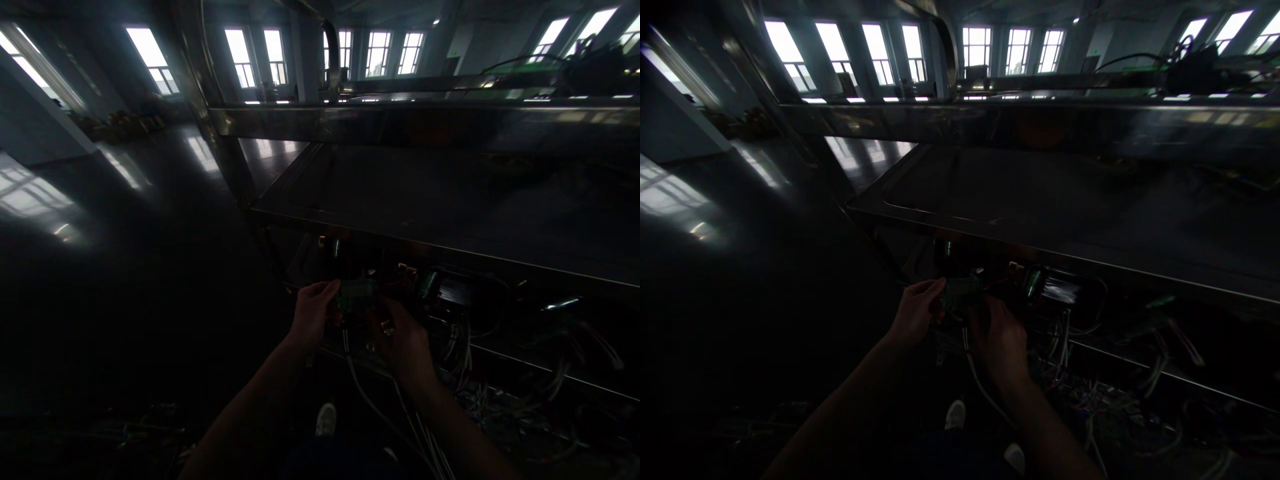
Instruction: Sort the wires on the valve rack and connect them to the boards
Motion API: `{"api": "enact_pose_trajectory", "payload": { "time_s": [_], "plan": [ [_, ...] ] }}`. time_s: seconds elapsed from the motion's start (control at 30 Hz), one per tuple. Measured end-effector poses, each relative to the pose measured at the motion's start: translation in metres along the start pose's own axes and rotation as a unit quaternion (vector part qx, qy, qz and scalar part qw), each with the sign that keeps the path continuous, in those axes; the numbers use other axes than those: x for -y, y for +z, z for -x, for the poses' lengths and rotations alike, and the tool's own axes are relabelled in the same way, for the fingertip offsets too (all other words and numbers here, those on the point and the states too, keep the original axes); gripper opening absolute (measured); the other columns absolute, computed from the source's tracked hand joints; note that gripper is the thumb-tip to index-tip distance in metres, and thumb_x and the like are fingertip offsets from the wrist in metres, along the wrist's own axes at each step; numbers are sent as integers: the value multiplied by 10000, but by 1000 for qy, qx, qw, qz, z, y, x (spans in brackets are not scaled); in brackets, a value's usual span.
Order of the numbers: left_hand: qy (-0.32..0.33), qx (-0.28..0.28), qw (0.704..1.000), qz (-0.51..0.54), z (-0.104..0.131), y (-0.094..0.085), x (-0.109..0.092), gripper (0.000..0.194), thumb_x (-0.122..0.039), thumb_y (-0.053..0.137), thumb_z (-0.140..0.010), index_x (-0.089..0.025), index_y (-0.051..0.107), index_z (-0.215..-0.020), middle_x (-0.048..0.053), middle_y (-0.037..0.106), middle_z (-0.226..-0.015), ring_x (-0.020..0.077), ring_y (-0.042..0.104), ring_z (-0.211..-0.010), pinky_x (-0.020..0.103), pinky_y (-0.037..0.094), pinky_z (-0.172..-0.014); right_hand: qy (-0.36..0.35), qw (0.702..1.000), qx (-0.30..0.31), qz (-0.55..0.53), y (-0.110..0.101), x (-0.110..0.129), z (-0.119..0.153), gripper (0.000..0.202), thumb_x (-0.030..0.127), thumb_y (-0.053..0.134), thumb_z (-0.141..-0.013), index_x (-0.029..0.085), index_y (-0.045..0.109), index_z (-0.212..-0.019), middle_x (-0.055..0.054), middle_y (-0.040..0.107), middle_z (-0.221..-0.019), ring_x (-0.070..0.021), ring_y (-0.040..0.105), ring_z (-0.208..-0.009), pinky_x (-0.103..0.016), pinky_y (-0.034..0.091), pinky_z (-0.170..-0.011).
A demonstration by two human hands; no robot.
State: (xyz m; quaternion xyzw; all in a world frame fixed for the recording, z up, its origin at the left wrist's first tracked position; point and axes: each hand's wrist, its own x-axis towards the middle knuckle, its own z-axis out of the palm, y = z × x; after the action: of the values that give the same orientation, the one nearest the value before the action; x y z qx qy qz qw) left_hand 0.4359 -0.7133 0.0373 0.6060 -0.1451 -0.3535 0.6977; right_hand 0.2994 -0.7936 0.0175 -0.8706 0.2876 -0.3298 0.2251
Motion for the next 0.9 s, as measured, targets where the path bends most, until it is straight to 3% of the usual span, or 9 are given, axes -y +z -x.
{"api": "enact_pose_trajectory", "payload": {
  "time_s": [0.9],
  "plan": [
    [3,-3,1000,2,0,1,0,390,-509,698,-626,-139,580,-591,-40,480,-380,73,431,-306,181,301,-306,-6,1000,2,8,-1,-1,0,319,373,433,-887,143,590,-1042,-106,674,-914,-212,659,-776,-308,528,-628]
  ]
}}
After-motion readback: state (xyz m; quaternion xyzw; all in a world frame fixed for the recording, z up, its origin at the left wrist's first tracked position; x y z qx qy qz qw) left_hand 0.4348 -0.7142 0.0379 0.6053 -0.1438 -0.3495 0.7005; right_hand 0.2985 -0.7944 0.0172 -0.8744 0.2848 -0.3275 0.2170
